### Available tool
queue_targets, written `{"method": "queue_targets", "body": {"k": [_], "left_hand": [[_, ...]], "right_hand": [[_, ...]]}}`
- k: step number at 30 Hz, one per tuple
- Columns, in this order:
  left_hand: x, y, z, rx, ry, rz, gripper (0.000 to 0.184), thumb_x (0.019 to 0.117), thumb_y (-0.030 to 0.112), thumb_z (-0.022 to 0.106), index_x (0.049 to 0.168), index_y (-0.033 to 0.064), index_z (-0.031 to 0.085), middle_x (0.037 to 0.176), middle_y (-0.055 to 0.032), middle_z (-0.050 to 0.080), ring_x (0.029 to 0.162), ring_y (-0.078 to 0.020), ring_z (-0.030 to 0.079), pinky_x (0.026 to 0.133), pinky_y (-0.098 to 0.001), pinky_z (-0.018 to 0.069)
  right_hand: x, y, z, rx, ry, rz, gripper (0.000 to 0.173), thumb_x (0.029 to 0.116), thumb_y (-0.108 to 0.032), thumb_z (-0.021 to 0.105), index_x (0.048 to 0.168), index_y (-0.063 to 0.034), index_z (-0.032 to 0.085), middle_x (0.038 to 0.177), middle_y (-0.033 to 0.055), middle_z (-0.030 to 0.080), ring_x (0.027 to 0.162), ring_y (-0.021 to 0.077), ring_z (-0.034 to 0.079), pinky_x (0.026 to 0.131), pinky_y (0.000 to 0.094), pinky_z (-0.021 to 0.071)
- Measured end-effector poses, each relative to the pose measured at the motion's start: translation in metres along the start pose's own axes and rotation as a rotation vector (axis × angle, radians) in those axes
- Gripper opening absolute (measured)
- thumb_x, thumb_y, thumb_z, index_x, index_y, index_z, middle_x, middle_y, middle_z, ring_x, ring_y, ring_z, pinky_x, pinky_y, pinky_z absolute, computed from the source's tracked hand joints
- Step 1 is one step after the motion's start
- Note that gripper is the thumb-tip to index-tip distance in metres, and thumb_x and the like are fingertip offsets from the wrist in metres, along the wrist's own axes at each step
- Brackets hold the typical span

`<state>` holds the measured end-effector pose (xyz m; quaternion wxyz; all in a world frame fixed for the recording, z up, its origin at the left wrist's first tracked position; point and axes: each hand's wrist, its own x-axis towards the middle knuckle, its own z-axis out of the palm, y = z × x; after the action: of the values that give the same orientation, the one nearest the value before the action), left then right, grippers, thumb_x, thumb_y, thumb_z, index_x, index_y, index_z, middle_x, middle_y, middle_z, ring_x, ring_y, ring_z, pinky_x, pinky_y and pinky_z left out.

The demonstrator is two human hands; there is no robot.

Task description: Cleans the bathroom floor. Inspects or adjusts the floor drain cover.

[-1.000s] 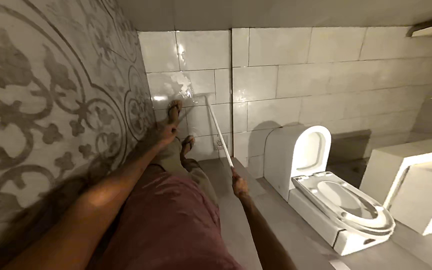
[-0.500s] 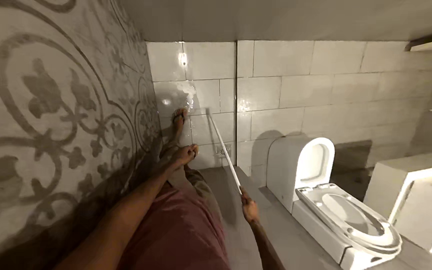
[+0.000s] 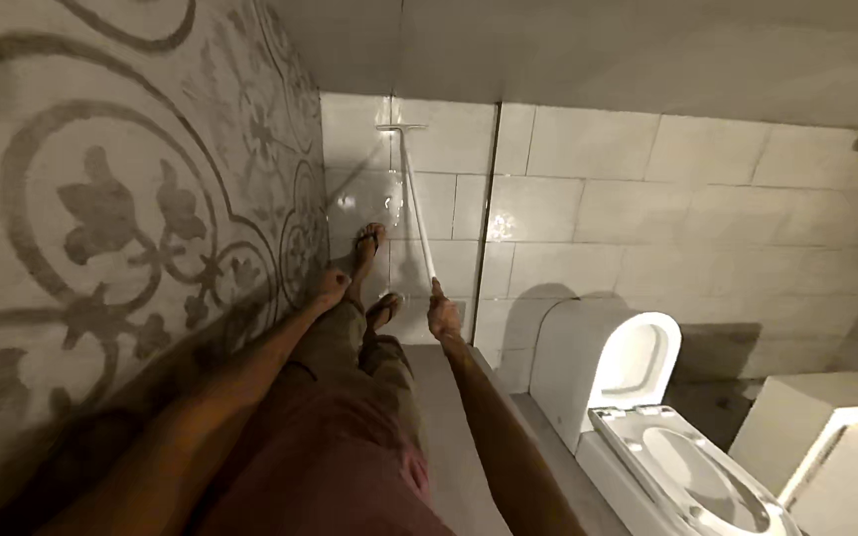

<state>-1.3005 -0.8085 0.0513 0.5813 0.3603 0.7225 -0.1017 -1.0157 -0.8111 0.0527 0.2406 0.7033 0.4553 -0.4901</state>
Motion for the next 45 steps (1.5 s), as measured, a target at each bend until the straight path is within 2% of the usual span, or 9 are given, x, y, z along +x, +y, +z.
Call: {"method": "queue_targets", "body": {"k": [11, 18, 22, 29, 32, 34, 37, 41, 45], "left_hand": [[-0.046, 0.015, 0.142, -0.04, -0.162, 0.17, 0.037, 0.1056, 0.032, 0.057, 0.124, 0.0009, 0.065, 0.121, -0.0242, 0.067, 0.114, -0.0405, 0.065, 0.098, -0.0624, 0.0498], [-0.053, 0.02, 0.189, 0.025, -0.364, 0.215, 0.055, 0.1006, 0.04, 0.064, 0.138, 0.0007, 0.056, 0.131, -0.0252, 0.063, 0.123, -0.0399, 0.062, 0.105, -0.0599, 0.0479], [-0.03, 0.035, 0.162, -0.075, -0.38, 0.237, 0.05, 0.1035, 0.037, 0.06, 0.134, -0.0029, 0.058, 0.132, -0.027, 0.062, 0.125, -0.0388, 0.06, 0.108, -0.0568, 0.0461], [-0.01, 0.065, 0.102, -0.61, -0.378, 0.013, 0.054, 0.1089, 0.04, 0.049, 0.146, 0.0008, 0.048, 0.129, -0.0236, 0.063, 0.114, -0.0332, 0.064, 0.099, -0.0496, 0.0531], [-0.031, 0.085, 0.078, -0.987, -0.365, -0.149, 0.059, 0.1111, 0.05, 0.034, 0.155, 0.0114, 0.041, 0.147, -0.0194, 0.054, 0.133, -0.0335, 0.055, 0.107, -0.0543, 0.0457], [-0.031, 0.095, 0.075, -1.224, -0.272, -0.19, 0.057, 0.1119, 0.048, 0.029, 0.148, 0.0087, 0.045, 0.133, -0.0168, 0.061, 0.113, -0.0273, 0.064, 0.091, -0.0455, 0.0543], [-0.024, 0.125, 0.061, -1.047, 0.005, -0.192, 0.049, 0.1144, 0.037, 0.029, 0.144, 0.0037, 0.047, 0.111, -0.017, 0.064, 0.083, -0.0224, 0.064, 0.072, -0.0367, 0.0541], [0.02, 0.15, 0.082, -0.4, 0.181, -0.223, 0.05, 0.113, 0.035, 0.034, 0.15, 0.0038, 0.046, 0.129, -0.0265, 0.065, 0.119, -0.0403, 0.065, 0.103, -0.0568, 0.0503], [0.005, 0.134, 0.125, -0.276, 0.298, -0.348, 0.049, 0.107, 0.042, 0.046, 0.142, 0.0095, 0.059, 0.13, -0.0213, 0.066, 0.121, -0.0382, 0.064, 0.103, -0.0592, 0.0504]], "right_hand": [[-0.186, 0.279, 0.062, -0.229, -0.087, 0.261, 0.052, 0.1111, -0.033, 0.037, 0.161, -0.0439, 0.029, 0.115, 0.019, 0.073, 0.101, 0.0425, 0.071, 0.085, 0.0649, 0.0544], [-0.238, 0.352, 0.039, -0.048, -0.091, 0.172, 0.048, 0.1104, -0.025, 0.044, 0.158, -0.0278, 0.043, 0.125, 0.0184, 0.071, 0.108, 0.0399, 0.07, 0.096, 0.0625, 0.0523], [-0.204, 0.299, -0.003, 0.004, 0.0, -0.003, 0.045, 0.11, -0.024, 0.047, 0.155, -0.0223, 0.05, 0.137, 0.0121, 0.067, 0.111, 0.0346, 0.071, 0.099, 0.0585, 0.0527], [-0.001, 0.006, -0.036, 0.203, 0.041, -0.141, 0.052, 0.1109, -0.027, 0.042, 0.162, -0.0222, 0.034, 0.106, 0.02, 0.071, 0.081, 0.031, 0.068, 0.076, 0.0515, 0.056], [0.039, -0.091, -0.028, 0.324, -0.068, -0.111, 0.057, 0.1092, -0.021, 0.047, 0.163, -0.0225, 0.03, 0.116, 0.022, 0.069, 0.091, 0.0325, 0.07, 0.082, 0.0515, 0.0576], [0.052, -0.125, -0.03, 0.207, -0.145, -0.133, 0.059, 0.1092, -0.02, 0.047, 0.164, -0.023, 0.028, 0.128, 0.0245, 0.066, 0.11, 0.038, 0.067, 0.096, 0.0557, 0.0529], [0.062, -0.139, -0.046, -0.138, -0.121, -0.27, 0.057, 0.1085, -0.03, 0.048, 0.163, -0.0252, 0.032, 0.139, 0.0186, 0.062, 0.125, 0.0396, 0.061, 0.104, 0.0645, 0.0442], [0.073, -0.104, -0.103, -0.023, -0.09, -0.376, 0.05, 0.1095, -0.038, 0.048, 0.158, -0.0253, 0.043, 0.136, 0.0157, 0.065, 0.119, 0.034, 0.065, 0.102, 0.0584, 0.0493], [0.082, -0.006, -0.166, 0.088, -0.151, -0.452, 0.039, 0.109, -0.031, 0.05, 0.143, -0.0149, 0.06, 0.111, 0.0113, 0.074, 0.096, 0.0212, 0.073, 0.091, 0.0427, 0.0594]]}}
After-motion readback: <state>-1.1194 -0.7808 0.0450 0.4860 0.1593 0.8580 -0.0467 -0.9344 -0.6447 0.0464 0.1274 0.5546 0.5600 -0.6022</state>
